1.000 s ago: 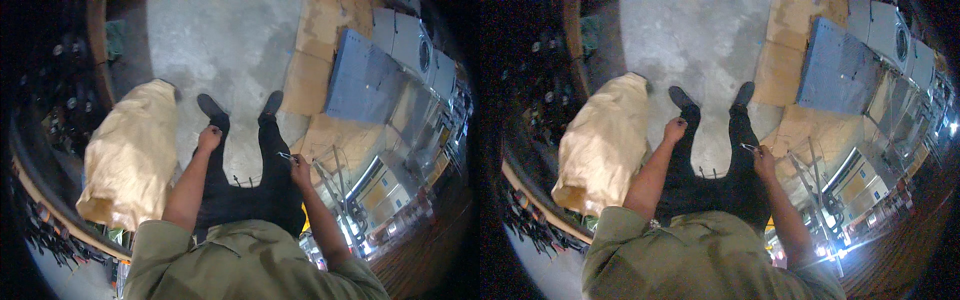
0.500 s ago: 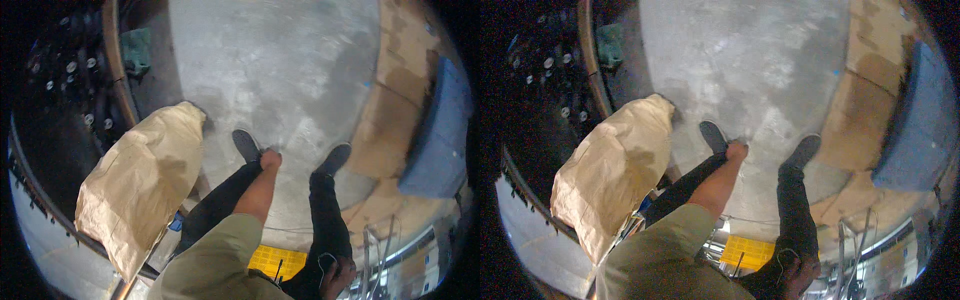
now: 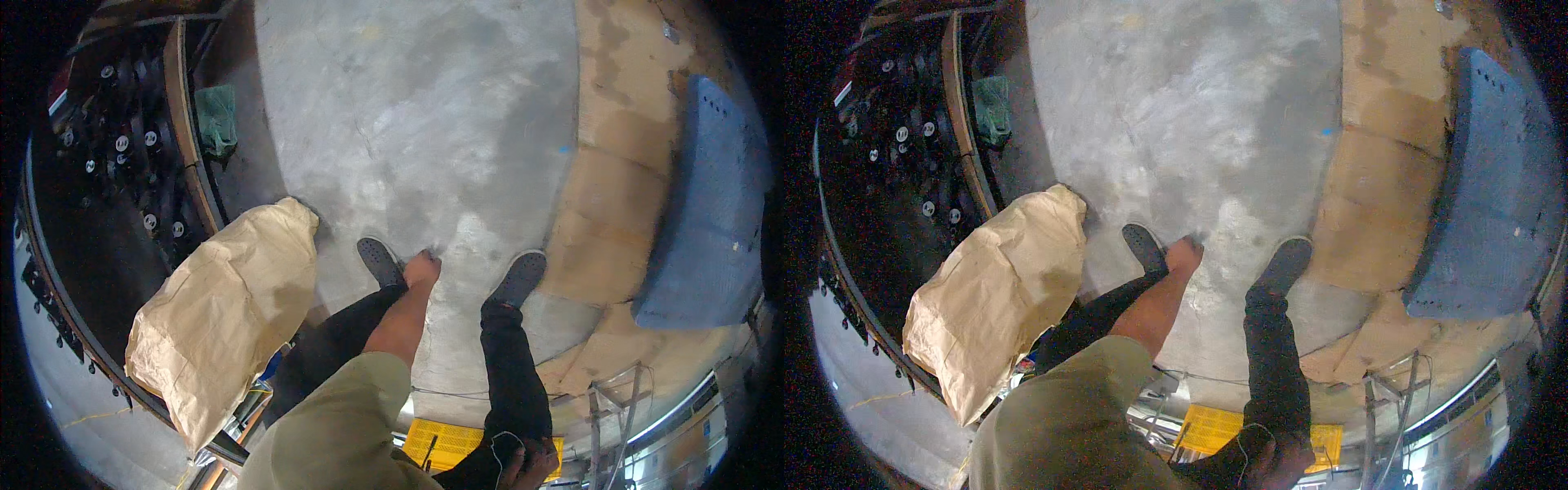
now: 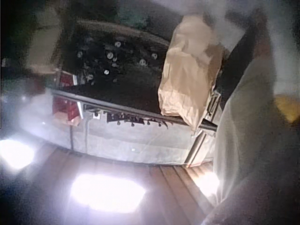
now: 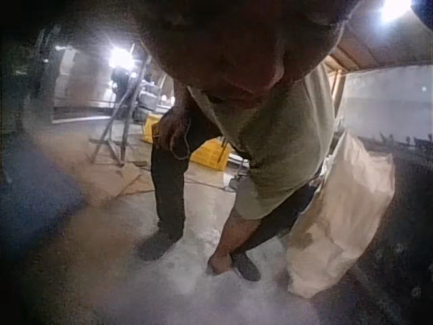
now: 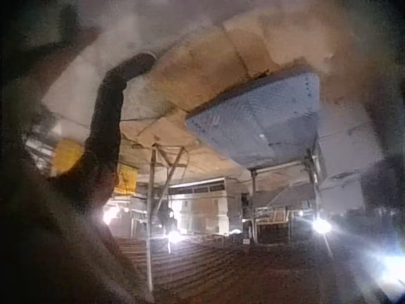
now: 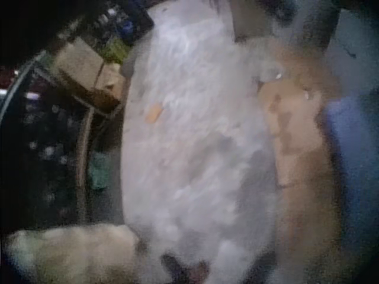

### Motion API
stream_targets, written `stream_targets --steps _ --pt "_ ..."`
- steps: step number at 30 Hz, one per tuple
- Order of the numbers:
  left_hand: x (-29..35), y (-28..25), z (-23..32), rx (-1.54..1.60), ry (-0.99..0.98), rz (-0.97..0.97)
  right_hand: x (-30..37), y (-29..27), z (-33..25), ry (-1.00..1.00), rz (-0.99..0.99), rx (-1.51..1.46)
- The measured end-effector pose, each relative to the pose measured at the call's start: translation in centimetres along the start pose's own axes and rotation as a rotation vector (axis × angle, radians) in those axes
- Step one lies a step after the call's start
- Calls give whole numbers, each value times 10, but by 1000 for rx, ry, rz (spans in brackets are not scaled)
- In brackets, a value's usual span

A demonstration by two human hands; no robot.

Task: The person assembles black plastic components on a workbench using a cordless drill and a wrench. They repeatedly attach and detach parts, tighten fasteners, and handle multiple similar units in a workshop setting.

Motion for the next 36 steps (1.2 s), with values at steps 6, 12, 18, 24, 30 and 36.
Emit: stream_targets --steps 6,12,18,24,30,36 --pt "64 -75 80 137 287 20 -3 -12 -34 -166 209 -117" --pt "195 -268 106 353 250 -38 -42 -29 -86 -144 159 -123" --pt "244 -564 81 518 364 356 -93 -140 -142 -399 117 -185" --pt "166 -714 -39 665 98 452 -189 -323 -147 -354 283 -517" --pt "103 -792 -51 520 43 290 -131 -443 -342 -353 216 -593" --pt "65 -901 -8 577 108 345 -86 -544 -576 -466 448 -262"
Point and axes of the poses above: each hand's wrist, its own x-axis away from the middle knuckle, its own y-axis out of the palm, z = x × y, the point moved 10 cm from there along -x, towards the middle knuckle, and after that the axes turned 8 degrees about x, right-handed, at the moved point
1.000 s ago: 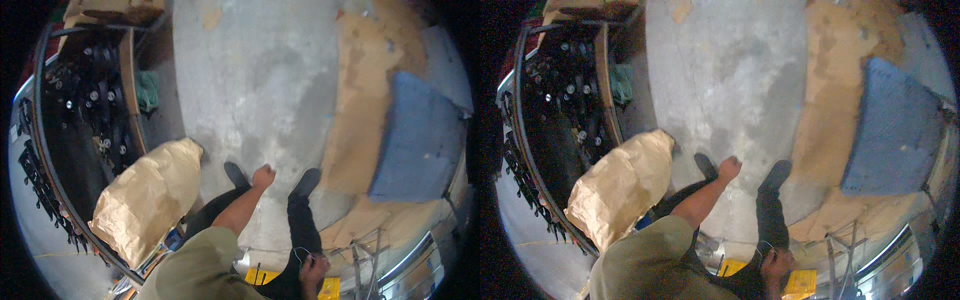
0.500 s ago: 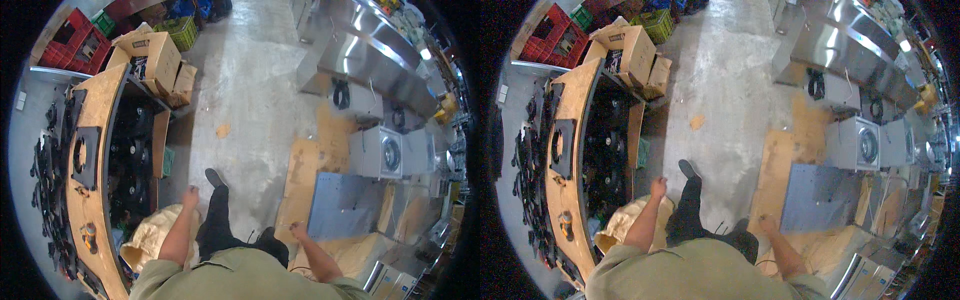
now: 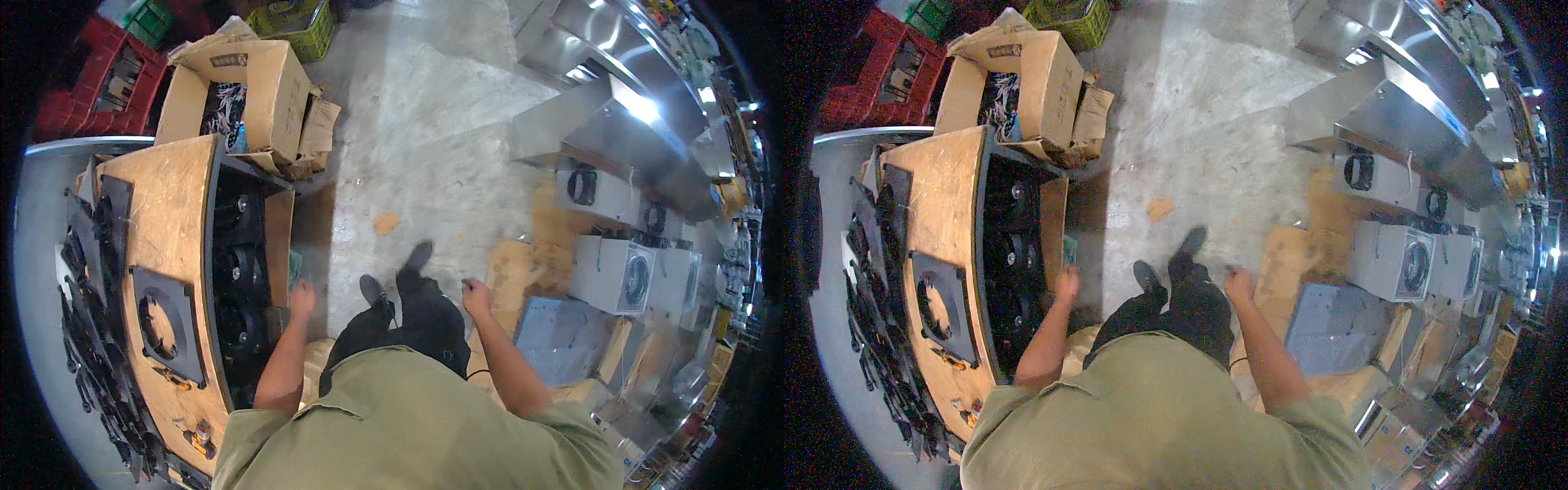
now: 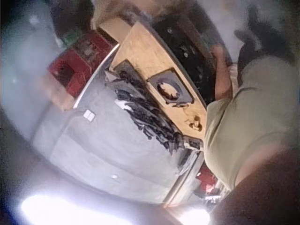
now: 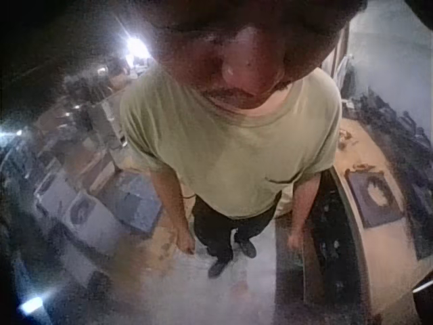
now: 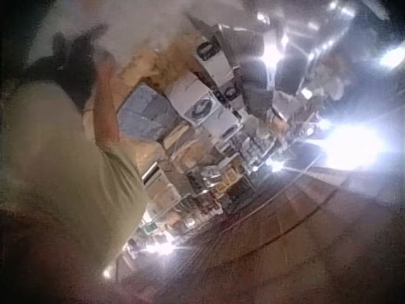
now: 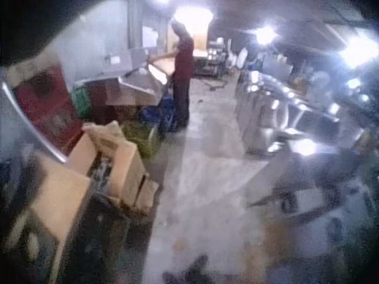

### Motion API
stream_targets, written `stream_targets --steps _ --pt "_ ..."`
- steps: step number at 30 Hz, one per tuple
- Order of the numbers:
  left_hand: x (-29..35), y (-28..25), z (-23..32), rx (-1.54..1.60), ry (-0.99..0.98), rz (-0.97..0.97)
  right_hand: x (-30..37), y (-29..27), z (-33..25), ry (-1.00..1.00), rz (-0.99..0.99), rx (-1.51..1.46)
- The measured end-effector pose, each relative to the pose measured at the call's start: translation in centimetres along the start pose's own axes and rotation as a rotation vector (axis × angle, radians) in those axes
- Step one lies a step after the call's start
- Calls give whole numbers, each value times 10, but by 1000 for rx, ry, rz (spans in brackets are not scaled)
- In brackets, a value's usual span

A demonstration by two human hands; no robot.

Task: The person assembles black plastic components on a workbench using a cordless drill and a wrench. They repeatedly attach and detach parts, tighten fasteners, and handle multiple similar units in a workshop setting.

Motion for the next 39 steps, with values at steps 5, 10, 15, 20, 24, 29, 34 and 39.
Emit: stream_targets --steps 5,10,15,20,24,29,34,39 --pt "-53 -10 49 -110 15 69 -149 60 -97 -29 -101 -8" --pt "-151 67 35 -3 -101 2 -248 188 -130 -125 -277 323" --pt "-289 201 -24 -122 -151 -34 -320 363 -95 -99 -429 484" --pt "-303 295 -61 45 32 -279 -361 496 -75 -27 -424 552" --pt "-280 292 -109 -4 -223 -390 -366 521 -75 -47 -275 748" --pt "-311 272 -80 -13 -152 -309 -389 526 -63 -85 -403 696" --pt "-333 263 -38 196 -149 -332 -379 519 -86 -167 -262 567" --pt "-339 281 -25 192 -80 -358 -347 509 -127 -606 110 729"
Point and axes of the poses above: each hand's wrist, its own x-axis away from the middle knuckle, its own y-axis out of the palm, z = x × y, the point moved 10 cm from there along -x, towards the middle knuckle, and after that the axes turned 8 degrees about x, right-handed, at the moved point
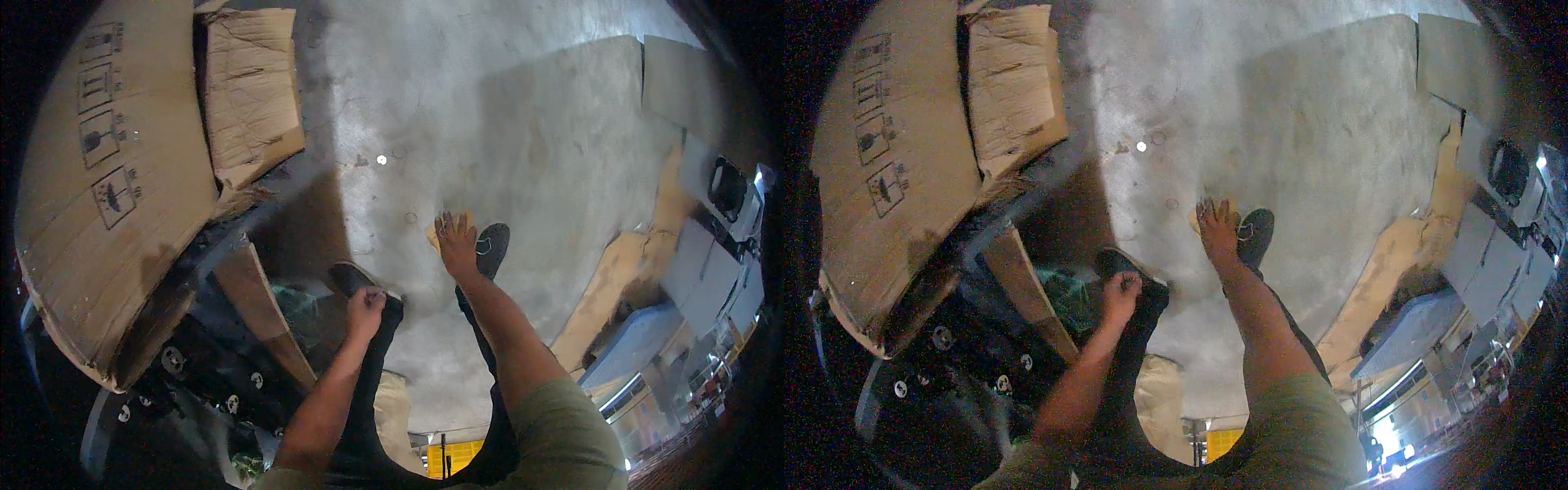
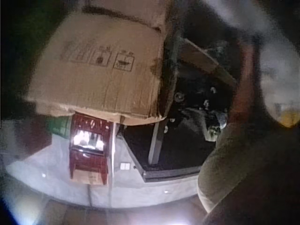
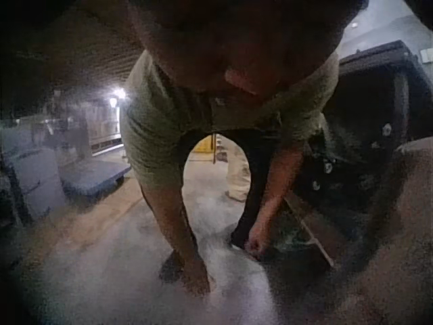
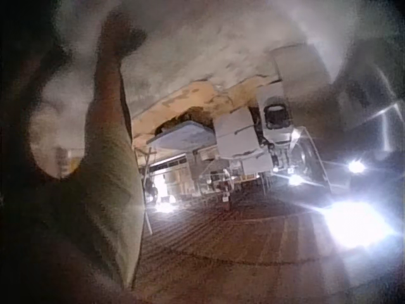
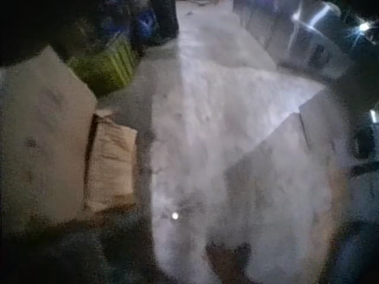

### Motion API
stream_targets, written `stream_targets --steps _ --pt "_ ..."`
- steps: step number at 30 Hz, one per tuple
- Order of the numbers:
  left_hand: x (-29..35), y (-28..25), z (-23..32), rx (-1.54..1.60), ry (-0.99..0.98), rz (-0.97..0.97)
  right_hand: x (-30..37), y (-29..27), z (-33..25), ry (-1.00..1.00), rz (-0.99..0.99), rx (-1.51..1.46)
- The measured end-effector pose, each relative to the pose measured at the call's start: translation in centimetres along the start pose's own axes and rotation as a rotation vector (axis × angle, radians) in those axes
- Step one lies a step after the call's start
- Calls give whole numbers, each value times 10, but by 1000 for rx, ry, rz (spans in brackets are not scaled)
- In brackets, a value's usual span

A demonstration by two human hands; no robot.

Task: The person assembles black plastic components on a workbench using a cordless drill and a wrench. They repeatedly attach and detach parts, tighten fasteners, and handle multiple similar units in a workshop setting.

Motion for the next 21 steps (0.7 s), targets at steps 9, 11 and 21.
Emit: stream_targets --steps 9,11,21 --pt "-204 23 114 -317 343 167 -19 60 -5 -127 -235 34" --pt "-237 35 135 -452 438 161 -19 52 3 -71 -181 -67" --pt "-302 42 99 -218 508 -82 -12 22 46 -32 -540 -524"
Point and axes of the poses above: each hand's wrist, its own x-axis away from the middle knuckle, its own y-axis out of the palm, z = x × y, the point moved 10 cm from there along -x, towards the middle knuckle, and after that the axes turned 8 degrees about x, right-handed, at the moved point
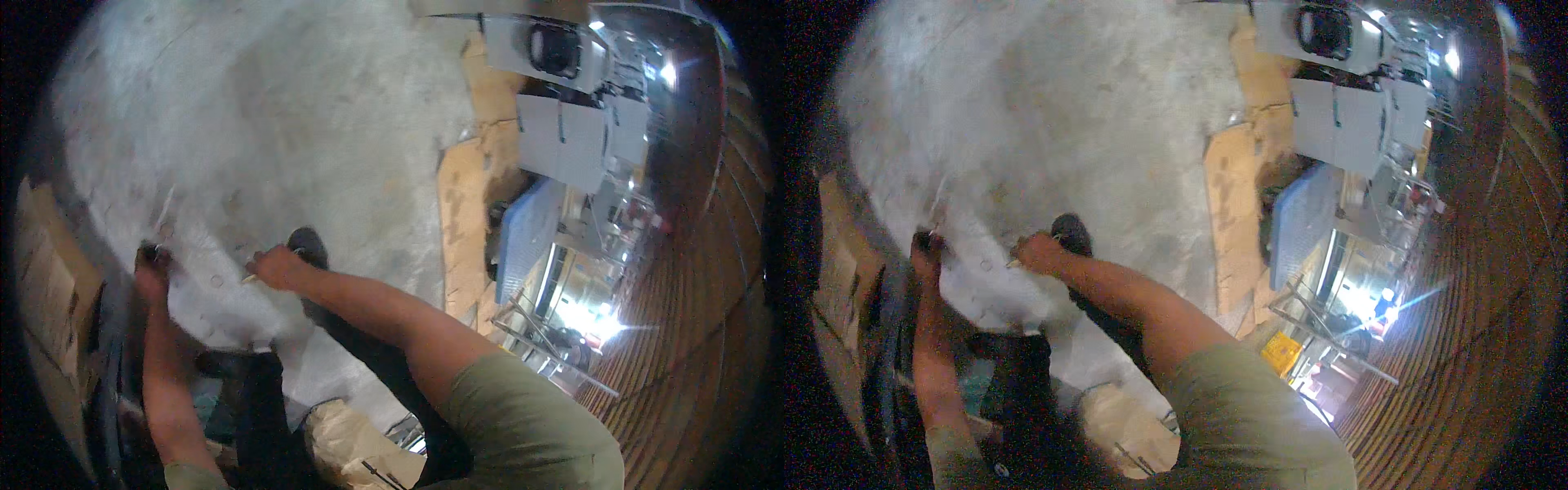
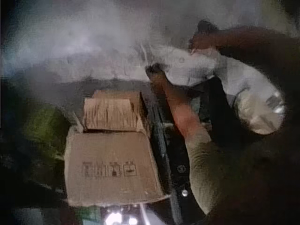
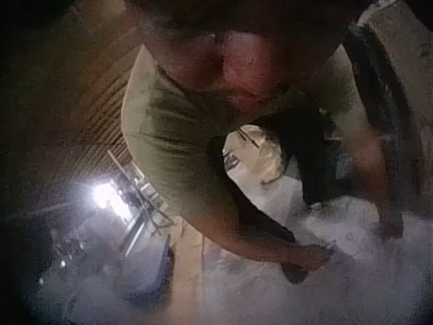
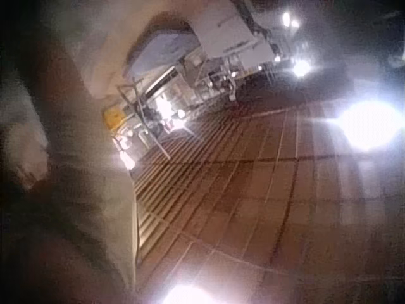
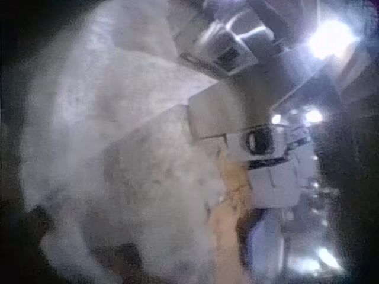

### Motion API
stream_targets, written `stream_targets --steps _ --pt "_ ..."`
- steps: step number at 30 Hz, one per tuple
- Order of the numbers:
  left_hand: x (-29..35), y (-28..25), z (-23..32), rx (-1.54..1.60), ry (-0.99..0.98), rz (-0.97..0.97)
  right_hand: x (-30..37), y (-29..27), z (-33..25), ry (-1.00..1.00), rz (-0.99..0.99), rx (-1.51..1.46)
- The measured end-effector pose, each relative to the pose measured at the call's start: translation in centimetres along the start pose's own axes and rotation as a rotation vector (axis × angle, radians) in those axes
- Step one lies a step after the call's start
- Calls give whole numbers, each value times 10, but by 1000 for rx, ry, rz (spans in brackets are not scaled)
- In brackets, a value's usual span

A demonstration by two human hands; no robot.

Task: The person assembles black plastic components on a workbench using a cordless drill and a wrench. They repeatedly attach and detach parts, tighten fasteners, and handle multiple similar units in a workshop setting.

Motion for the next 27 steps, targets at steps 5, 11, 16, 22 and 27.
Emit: stream_targets --steps 5,11,16,22,27 --pt "2 -3 -16 -380 -29 -13 37 -17 13 175 -52 -279" --pt "118 7 70 30 -105 -223 127 -64 -3 442 91 -639" --pt "304 -40 288 -15 -247 -171 202 -192 -103 175 175 -1120" --pt "390 -179 487 273 -209 305 298 -342 -213 59 14 -1416" --pt "436 -298 618 241 75 552 335 -484 -272 -163 16 -1314"
Point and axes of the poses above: each hand's wrist, its own x-axis away from the middle knuckle, its own y-axis out of the palm, z = x × y, the point moved 10 cm from there along -x, towards the middle knuckle, and after that the axes turned 8 degrees about x, right-handed, at the moved point
